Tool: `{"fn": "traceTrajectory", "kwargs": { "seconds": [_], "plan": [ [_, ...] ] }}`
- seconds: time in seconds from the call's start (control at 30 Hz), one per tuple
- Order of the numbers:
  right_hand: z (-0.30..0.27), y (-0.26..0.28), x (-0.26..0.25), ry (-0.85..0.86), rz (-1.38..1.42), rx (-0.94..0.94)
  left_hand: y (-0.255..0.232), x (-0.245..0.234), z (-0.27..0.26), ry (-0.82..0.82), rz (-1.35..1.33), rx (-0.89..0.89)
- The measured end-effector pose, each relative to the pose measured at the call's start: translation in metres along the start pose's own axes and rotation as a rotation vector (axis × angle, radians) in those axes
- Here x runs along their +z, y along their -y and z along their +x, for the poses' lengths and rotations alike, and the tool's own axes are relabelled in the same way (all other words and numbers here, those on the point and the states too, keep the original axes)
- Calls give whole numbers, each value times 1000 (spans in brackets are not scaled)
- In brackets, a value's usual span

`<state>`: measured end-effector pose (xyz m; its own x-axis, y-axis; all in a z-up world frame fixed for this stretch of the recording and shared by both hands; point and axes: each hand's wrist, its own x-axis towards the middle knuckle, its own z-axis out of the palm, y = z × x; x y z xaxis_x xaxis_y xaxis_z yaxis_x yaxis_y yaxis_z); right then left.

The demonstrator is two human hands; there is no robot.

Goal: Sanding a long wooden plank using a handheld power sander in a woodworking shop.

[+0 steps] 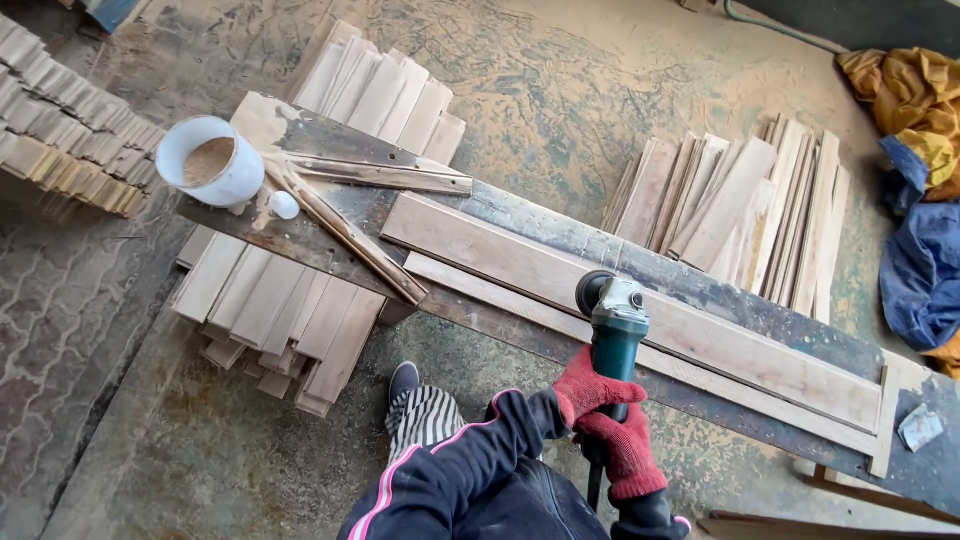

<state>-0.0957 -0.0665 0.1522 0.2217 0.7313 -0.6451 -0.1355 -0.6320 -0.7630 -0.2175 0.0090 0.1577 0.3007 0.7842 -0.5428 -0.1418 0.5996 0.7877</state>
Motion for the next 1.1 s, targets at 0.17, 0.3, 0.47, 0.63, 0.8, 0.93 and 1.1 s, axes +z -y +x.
{"fn": "traceTrajectory", "kwargs": {
  "seconds": [0.17, 0.3, 0.47, 0.63, 0.8, 0.93, 1.1],
  "plan": [
    [3, -20, 51, -7, 137, 12, -6, -47, 5, 62, 75, -100],
    [9, -23, 82, -70, 179, 15, -7, -74, 21, 51, 154, -161],
    [17, -14, 88, -80, 190, 4, 9, -76, 49, 93, 142, -143],
    [22, 1, 84, -98, 157, 49, 11, -68, 65, 104, 179, -148],
    [24, 2, 78, -97, 144, 55, 11, -63, 66, 110, 180, -184],
    [26, 2, 74, -89, 128, 60, 13, -61, 66, 103, 168, -180],
    [26, 5, 76, -52, 129, 103, 7, -65, 60, 92, 179, -198]
  ]
}}
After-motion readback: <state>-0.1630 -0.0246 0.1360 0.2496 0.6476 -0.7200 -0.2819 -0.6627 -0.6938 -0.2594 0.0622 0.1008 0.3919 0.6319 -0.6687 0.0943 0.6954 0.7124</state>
